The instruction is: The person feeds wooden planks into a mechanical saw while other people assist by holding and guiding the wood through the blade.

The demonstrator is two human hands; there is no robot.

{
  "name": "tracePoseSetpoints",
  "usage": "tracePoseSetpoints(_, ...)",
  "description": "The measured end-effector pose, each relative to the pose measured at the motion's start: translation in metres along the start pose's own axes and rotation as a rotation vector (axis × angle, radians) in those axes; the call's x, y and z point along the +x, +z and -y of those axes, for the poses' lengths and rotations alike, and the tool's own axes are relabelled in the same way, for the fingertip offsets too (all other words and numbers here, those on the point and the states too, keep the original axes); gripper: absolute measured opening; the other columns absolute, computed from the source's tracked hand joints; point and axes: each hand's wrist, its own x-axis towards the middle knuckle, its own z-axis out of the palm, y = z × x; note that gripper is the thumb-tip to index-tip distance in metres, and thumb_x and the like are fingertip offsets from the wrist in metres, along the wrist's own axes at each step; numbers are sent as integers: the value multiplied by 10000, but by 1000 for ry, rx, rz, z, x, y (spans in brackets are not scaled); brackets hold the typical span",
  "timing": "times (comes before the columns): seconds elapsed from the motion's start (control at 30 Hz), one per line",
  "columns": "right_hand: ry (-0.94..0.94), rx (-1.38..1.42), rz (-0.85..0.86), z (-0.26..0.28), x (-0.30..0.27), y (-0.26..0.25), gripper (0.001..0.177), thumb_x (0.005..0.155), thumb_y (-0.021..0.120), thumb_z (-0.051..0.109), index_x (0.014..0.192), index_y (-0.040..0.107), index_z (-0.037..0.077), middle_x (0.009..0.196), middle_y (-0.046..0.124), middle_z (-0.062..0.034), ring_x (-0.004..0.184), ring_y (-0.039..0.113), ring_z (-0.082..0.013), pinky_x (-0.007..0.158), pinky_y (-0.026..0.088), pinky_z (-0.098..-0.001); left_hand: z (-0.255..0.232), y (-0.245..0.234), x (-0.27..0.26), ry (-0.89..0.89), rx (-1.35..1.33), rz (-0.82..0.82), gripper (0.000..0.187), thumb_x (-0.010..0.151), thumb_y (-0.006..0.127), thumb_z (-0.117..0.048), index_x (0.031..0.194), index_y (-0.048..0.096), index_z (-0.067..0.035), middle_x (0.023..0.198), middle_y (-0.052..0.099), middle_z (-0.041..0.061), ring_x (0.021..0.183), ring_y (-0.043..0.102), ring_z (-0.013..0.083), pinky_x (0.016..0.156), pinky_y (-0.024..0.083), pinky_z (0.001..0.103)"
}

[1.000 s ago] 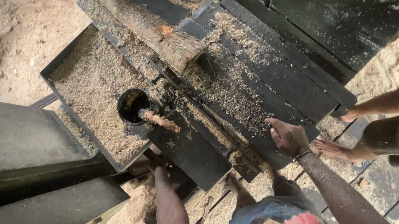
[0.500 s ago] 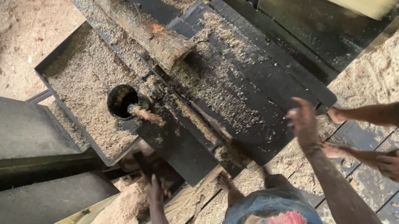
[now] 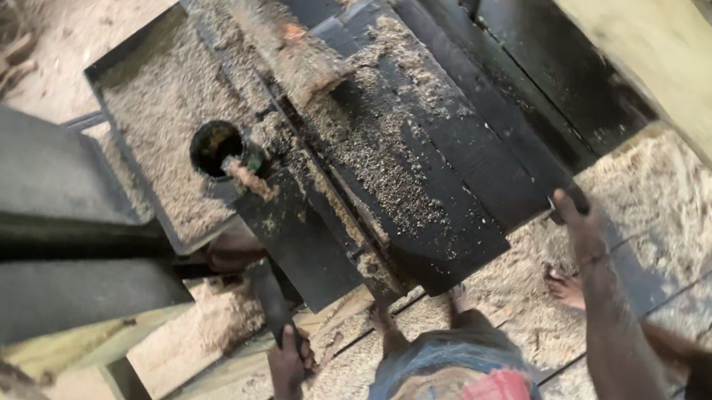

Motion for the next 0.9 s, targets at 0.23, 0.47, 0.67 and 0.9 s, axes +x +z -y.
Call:
tracePoseSetpoints(0.23,-356,-441,87,24,-8,18,1064,1022,328,684,1680,-67,-52,1767,-160,-262,1647,-88,-406,1308,80,-556,-45,39,-21,67,-14,129,368,1027,552,-383,882,635,-55,582,492,-3,455,450,115,405,355,293)
tracePoseSetpoints(0.47,-257,-562,86,43,-21,22,944,996,445,583,1672,84,31,1752,6,-199,1615,2,-398,1292,123,-535,-45,83,-12,163,50,371,401,1042,544,-392,883,655,-40,582,515,-15,458,469,114,403,419,299)
tracePoseSetpoints(0.67,-199,-76,-408,9,-30,47,805,967,713,370,1544,313,-23,1476,459,-230,1330,504,-364,1109,493,-465,-36,87,-14,225,-2,503,367,1065,533,-359,927,648,-39,578,469,-22,465,445,94,422,395,273)
tracePoseSetpoints(0.9,348,563,-230,-25,-13,35,570,978,779,496,1193,567,13,1101,586,-128,858,587,-201,653,558,-291,-38,80,-30,190,-3,518,361,1060,523,-343,931,649,-31,587,476,-25,461,459,98,415,389,279)
